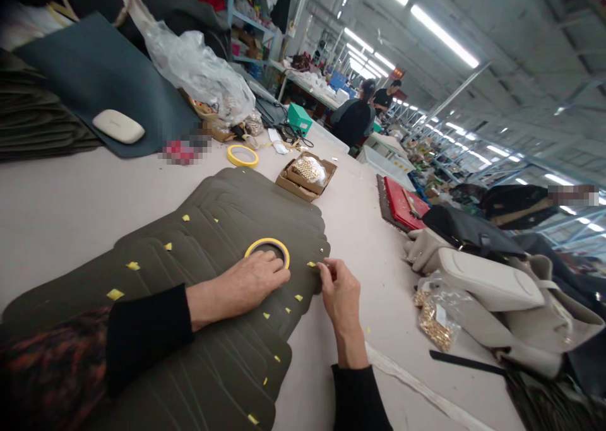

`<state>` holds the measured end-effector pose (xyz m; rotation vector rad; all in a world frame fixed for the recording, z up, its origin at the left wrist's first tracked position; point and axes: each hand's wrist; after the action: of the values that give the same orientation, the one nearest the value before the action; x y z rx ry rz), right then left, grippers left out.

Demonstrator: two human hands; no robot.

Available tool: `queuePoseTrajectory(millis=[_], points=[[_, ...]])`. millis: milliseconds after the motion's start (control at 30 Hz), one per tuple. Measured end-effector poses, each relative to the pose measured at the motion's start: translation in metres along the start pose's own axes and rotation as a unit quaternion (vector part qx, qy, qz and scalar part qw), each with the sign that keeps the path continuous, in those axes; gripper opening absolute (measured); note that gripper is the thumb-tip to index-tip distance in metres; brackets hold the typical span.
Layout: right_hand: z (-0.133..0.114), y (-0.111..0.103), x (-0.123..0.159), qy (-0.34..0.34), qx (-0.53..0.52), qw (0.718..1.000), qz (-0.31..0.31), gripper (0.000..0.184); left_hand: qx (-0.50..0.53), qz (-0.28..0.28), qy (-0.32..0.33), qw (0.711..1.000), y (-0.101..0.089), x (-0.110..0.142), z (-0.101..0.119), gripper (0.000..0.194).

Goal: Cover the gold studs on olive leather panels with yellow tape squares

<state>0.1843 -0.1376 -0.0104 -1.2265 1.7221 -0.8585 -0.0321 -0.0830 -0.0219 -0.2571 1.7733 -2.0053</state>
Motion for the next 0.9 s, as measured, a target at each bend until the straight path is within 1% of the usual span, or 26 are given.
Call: queuePoseTrajectory(millis=[33, 100, 167, 200, 333, 400, 500, 533, 633, 667, 700, 733, 800, 833, 867, 900], points=[[0.001, 0.000, 0.002, -0.029, 0.006, 1.000, -0.002, 0.026, 0.001, 0.002, 0.001, 1.000, 0.000, 0.000, 0.000, 0.008], [0.000, 0.002, 0.002, -0.083, 0.027, 0.996, -0.025, 0.023, 0.005, 0.009, 0.003, 1.000, -0.001, 0.000, -0.001, 0.008], [-0.003, 0.007, -0.002, -0.099, 0.041, 0.993, -0.045, 0.022, 0.016, 0.011, 0.006, 1.000, -0.003, 0.001, 0.000, 0.008], [-0.004, 0.010, -0.005, -0.083, 0.043, 0.994, -0.056, 0.022, 0.024, 0.010, 0.008, 1.000, -0.004, 0.001, 0.000, 0.009], [-0.010, 0.014, -0.024, 0.040, 0.023, 0.992, -0.119, 0.022, 0.060, 0.005, 0.018, 0.998, -0.014, 0.001, 0.000, 0.010], [-0.012, 0.011, -0.029, 0.070, 0.017, 0.988, -0.139, 0.023, 0.078, 0.007, 0.020, 0.997, -0.019, 0.001, -0.001, 0.011], [-0.017, 0.003, -0.023, 0.078, 0.014, 0.983, -0.165, 0.024, 0.095, 0.016, 0.015, 0.995, -0.023, 0.003, -0.003, 0.012], [-0.019, 0.001, -0.017, 0.075, 0.008, 0.980, -0.182, 0.024, 0.098, 0.022, 0.015, 0.995, -0.023, 0.004, -0.004, 0.013], [-0.025, -0.006, 0.006, 0.046, -0.029, 0.964, -0.260, 0.020, 0.111, 0.041, 0.028, 0.993, -0.023, 0.007, -0.006, 0.016], [-0.027, -0.008, 0.014, 0.036, -0.042, 0.960, -0.275, 0.019, 0.121, 0.046, 0.032, 0.991, -0.023, 0.007, -0.006, 0.016], [-0.029, -0.009, 0.020, 0.029, -0.056, 0.961, -0.269, 0.018, 0.133, 0.049, 0.032, 0.989, -0.023, 0.008, -0.005, 0.016], [-0.031, -0.011, 0.025, 0.027, -0.076, 0.967, -0.241, 0.018, 0.146, 0.052, 0.029, 0.988, -0.022, 0.008, -0.005, 0.015], [-0.036, -0.012, 0.032, 0.029, -0.135, 0.979, -0.150, 0.021, 0.168, 0.058, 0.026, 0.984, -0.022, 0.008, -0.003, 0.014], [-0.039, -0.012, 0.033, 0.024, -0.169, 0.979, -0.108, 0.022, 0.177, 0.061, 0.030, 0.982, -0.022, 0.009, -0.002, 0.016], [-0.043, -0.012, 0.034, 0.009, -0.196, 0.977, -0.080, 0.023, 0.186, 0.065, 0.037, 0.980, -0.022, 0.009, -0.001, 0.022], [-0.046, -0.011, 0.035, -0.017, -0.209, 0.975, -0.069, 0.023, 0.194, 0.069, 0.045, 0.977, -0.021, 0.010, 0.000, 0.030]])
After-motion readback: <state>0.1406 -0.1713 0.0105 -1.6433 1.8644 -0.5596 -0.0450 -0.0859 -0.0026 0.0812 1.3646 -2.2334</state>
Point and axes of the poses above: each hand's wrist, its own x-axis away from the middle knuckle, its own y-axis out of the palm, z = x × y, and after that the axes turned 10 degrees about -z, right-handed
